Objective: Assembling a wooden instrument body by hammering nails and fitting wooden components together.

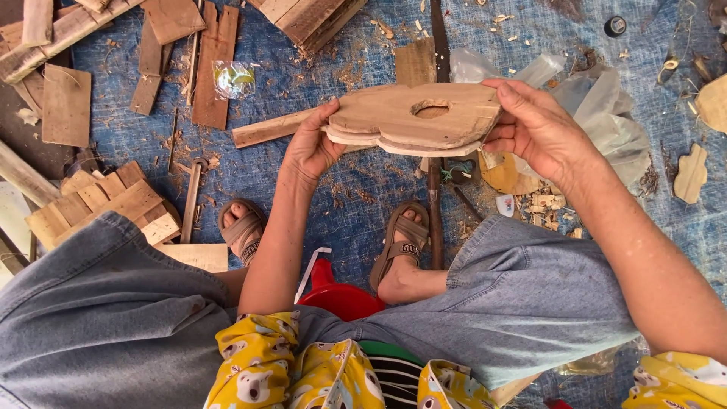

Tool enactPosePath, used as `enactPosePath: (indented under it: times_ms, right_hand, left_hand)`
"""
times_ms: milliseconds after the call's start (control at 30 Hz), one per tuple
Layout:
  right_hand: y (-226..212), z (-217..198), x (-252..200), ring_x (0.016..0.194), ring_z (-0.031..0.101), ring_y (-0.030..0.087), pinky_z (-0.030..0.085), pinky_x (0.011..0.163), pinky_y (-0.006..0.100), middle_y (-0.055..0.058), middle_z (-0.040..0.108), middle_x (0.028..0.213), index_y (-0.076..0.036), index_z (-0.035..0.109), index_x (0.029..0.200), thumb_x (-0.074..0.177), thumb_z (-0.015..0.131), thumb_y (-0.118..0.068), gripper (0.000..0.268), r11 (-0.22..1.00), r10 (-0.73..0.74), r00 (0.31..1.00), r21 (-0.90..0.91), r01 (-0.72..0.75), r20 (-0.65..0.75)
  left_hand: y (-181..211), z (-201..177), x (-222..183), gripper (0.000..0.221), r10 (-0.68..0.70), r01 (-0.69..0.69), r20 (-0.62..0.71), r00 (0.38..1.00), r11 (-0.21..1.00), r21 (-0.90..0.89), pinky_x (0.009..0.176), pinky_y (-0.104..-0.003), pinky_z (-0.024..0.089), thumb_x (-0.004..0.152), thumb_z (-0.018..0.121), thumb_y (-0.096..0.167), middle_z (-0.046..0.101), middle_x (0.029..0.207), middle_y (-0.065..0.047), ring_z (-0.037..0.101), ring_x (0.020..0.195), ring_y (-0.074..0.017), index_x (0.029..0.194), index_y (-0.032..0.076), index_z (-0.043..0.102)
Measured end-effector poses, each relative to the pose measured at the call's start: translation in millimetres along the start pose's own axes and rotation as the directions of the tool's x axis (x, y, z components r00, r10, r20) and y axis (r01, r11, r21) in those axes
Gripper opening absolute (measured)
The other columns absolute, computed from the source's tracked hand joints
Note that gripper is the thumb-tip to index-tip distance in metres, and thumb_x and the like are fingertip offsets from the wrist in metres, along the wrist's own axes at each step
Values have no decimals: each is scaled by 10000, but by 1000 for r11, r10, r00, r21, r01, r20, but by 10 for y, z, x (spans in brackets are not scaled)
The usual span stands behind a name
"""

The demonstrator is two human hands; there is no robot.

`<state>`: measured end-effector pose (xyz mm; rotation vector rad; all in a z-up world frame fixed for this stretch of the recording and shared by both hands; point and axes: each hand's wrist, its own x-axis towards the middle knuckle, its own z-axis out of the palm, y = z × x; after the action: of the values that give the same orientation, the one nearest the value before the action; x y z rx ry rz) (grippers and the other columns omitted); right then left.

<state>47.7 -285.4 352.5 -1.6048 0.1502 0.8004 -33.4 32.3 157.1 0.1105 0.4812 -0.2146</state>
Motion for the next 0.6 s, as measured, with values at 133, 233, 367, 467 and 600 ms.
enactPosePath:
  times_ms: [133, 233, 367, 467, 600]
  right_hand:
    - [40, 8, 5, 751, 709, 200, 650, 636, 302, 110, 707, 1071, -145, 572, 1414, 900, 727, -380, 586, 1000, 18, 1000, 6, -17, -8]
    - [145, -17, 37, 864, 759, 269, 665, 760, 341, 256, 683, 1121, -121, 420, 1519, 1024, 657, -390, 611, 998, -38, 996, -41, 42, 82]
    - [172, 209, -28, 900, 742, 321, 653, 811, 388, 290, 650, 1158, -105, 354, 1556, 952, 714, -244, 717, 998, 6, 997, -61, -1, 81]
    - [303, 340, -11, 927, 730, 347, 636, 854, 423, 290, 647, 1159, -74, 361, 1543, 921, 722, -173, 727, 995, 51, 994, -87, -43, 94]
    - [83, 610, -154, 1068, 688, 351, 572, 991, 490, 225, 629, 1226, -86, 402, 1497, 850, 735, -222, 740, 980, 118, 989, -169, -102, 89]
  left_hand:
    - [14, -63, 52, 73, 22, -21, 30, 999, 1000, -15, 698, -359, 684, 895, 766, 36, 760, 793, -99, 757, 706, -223, 924, 47, 700]
    - [-9, -9, 59, 422, 110, -107, -14, 994, 987, 119, 695, -448, 696, 912, 781, 243, 747, 1055, -254, 767, 869, -349, 1148, -78, 645]
    - [-78, 132, -32, 550, 211, -217, 63, 976, 969, 121, 894, -501, 660, 902, 803, 321, 695, 1209, -249, 734, 1046, -378, 1268, -28, 586]
    - [-237, 234, -9, 573, 288, -305, 125, 949, 940, 151, 966, -525, 637, 933, 797, 263, 657, 1287, -235, 714, 1115, -389, 1367, 7, 524]
    - [-326, 354, -53, 557, 373, -391, 132, 918, 906, 159, 873, -509, 681, 973, 737, 132, 674, 1261, -216, 733, 1055, -396, 1445, 27, 461]
